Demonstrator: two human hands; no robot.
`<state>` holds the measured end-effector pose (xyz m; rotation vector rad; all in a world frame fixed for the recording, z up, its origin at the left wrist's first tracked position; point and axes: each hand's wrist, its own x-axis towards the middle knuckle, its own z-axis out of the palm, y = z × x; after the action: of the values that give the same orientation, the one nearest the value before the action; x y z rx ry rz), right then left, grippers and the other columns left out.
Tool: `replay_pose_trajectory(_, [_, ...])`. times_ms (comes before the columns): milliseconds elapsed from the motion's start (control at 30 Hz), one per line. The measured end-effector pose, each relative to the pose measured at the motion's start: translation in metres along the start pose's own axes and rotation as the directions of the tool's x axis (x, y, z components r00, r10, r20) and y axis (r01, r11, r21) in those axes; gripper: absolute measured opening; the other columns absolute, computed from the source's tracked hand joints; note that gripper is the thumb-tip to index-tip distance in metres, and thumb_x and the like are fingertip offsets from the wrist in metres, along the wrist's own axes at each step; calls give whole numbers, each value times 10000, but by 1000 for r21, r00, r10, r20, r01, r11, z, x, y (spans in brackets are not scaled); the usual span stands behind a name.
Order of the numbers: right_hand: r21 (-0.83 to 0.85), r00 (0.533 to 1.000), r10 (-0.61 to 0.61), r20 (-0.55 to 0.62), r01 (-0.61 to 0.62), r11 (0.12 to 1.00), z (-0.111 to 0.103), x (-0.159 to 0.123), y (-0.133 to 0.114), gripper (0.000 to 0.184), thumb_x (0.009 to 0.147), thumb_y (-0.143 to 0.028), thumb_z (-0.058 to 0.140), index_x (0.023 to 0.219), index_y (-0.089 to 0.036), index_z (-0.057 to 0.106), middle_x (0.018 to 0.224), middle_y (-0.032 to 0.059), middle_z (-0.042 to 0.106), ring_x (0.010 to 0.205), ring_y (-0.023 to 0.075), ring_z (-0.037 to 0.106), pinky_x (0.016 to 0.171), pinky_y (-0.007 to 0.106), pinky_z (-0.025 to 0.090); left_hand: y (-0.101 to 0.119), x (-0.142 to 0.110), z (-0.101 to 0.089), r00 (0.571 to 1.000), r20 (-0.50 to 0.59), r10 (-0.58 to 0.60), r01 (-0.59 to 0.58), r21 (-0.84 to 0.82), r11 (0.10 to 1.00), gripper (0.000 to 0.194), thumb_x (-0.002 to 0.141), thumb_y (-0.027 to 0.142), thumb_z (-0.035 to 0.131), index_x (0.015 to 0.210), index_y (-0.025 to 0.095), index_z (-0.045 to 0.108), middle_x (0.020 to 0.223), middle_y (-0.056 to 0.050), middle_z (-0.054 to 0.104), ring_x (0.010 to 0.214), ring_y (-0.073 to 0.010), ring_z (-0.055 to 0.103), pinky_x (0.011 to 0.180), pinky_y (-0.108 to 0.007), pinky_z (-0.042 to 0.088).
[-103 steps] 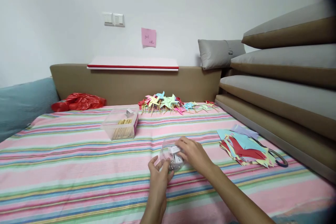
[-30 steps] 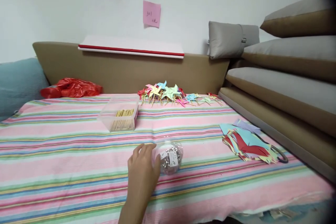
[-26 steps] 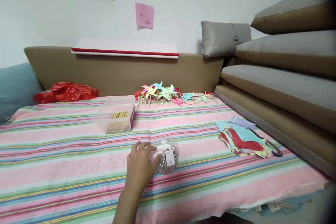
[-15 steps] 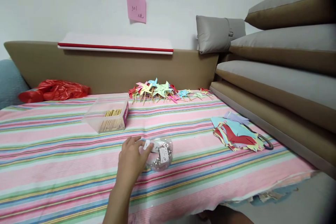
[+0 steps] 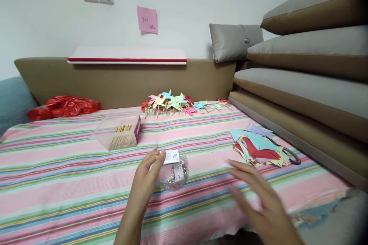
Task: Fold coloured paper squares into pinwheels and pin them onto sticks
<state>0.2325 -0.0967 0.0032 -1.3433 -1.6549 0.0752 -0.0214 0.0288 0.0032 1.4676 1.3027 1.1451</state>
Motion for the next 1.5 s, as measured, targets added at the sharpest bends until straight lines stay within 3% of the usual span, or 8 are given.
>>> replay_pose_trajectory(133, [276, 954, -91, 285, 9, 961, 77, 64, -21, 388, 899, -232, 715, 1284, -257, 675, 1274, 63, 701, 1207, 227, 634, 1063, 359, 519, 0, -1, -8, 996, 27, 80, -80, 25, 996, 407, 871, 591, 628, 711, 225, 706, 1214, -87, 720, 1364, -340, 482, 1178, -450, 258])
replay_pose_trajectory(267, [423, 963, -20, 267, -99, 901, 108, 71, -23, 279, 898, -224, 705, 1175, -228, 737, 1105, 47, 754, 917, 190, 718, 814, 319, 613, 1, -5, -10, 995, 49, 89, -91, 45, 995, 428, 919, 556, 589, 665, 211, 595, 888, -29, 684, 960, -244, 622, 1001, -381, 400])
replay_pose_trajectory(400, [381, 989, 4, 147, -60, 922, 107, 55, -10, 223, 911, -238, 696, 1122, -200, 757, 1057, 73, 765, 900, 211, 715, 802, 353, 612, -1, -12, 4, 995, 103, 13, -6, -67, 998, 436, 908, 568, 624, 697, 206, 501, 649, 44, 498, 632, -137, 471, 622, -258, 390])
replay_pose_trajectory(500, [365, 985, -66, 157, 4, 931, 106, 52, -8, 254, 901, -223, 714, 1152, -206, 746, 1065, 75, 763, 963, 222, 714, 848, 357, 606, -4, -16, 15, 986, 159, -57, 95, -238, 967, 379, 893, 565, 659, 868, 207, 540, 678, 38, 598, 609, -125, 519, 573, -230, 394])
replay_pose_trajectory(633, [345, 986, -80, 147, 25, 938, 107, 51, -9, 298, 925, -208, 670, 1219, -228, 711, 1101, 74, 740, 984, 218, 708, 845, 350, 604, -3, -19, 20, 971, 220, -96, 162, -307, 938, 419, 878, 481, 721, 1152, 211, 554, 851, -21, 735, 717, -153, 654, 658, -246, 500])
replay_pose_trajectory(800, [354, 992, 31, 126, -74, 932, 106, 47, 0, 375, 988, -239, 582, 1360, -228, 629, 1184, 86, 713, 1021, 209, 696, 793, 315, 608, 0, -19, 21, 961, 276, -12, 110, -340, 934, 459, 903, 398, 710, 1307, 236, 564, 1257, -83, 716, 1137, -203, 677, 970, -282, 519])
replay_pose_trajectory(1233, [259, 969, -94, 231, 32, 965, 91, 48, 9, 398, 908, -161, 611, 1304, -179, 648, 1075, 94, 688, 944, 224, 682, 832, 374, 605, -7, -28, 28, 977, 206, -46, 83, -174, 981, 542, 870, 464, 725, 1334, 202, 627, 1212, -107, 747, 1147, -276, 706, 997, -373, 564])
replay_pose_trajectory(1500, [105, 982, -150, 117, 138, 985, 102, 40, 8, 602, 867, -72, 515, 1457, -184, 478, 1162, 129, 721, 1025, 280, 724, 805, 432, 641, -9, -30, 36, 988, 151, -9, 39, -195, 980, 559, 837, 453, 758, 1327, 203, 654, 1157, -115, 768, 1117, -281, 716, 968, -365, 579])
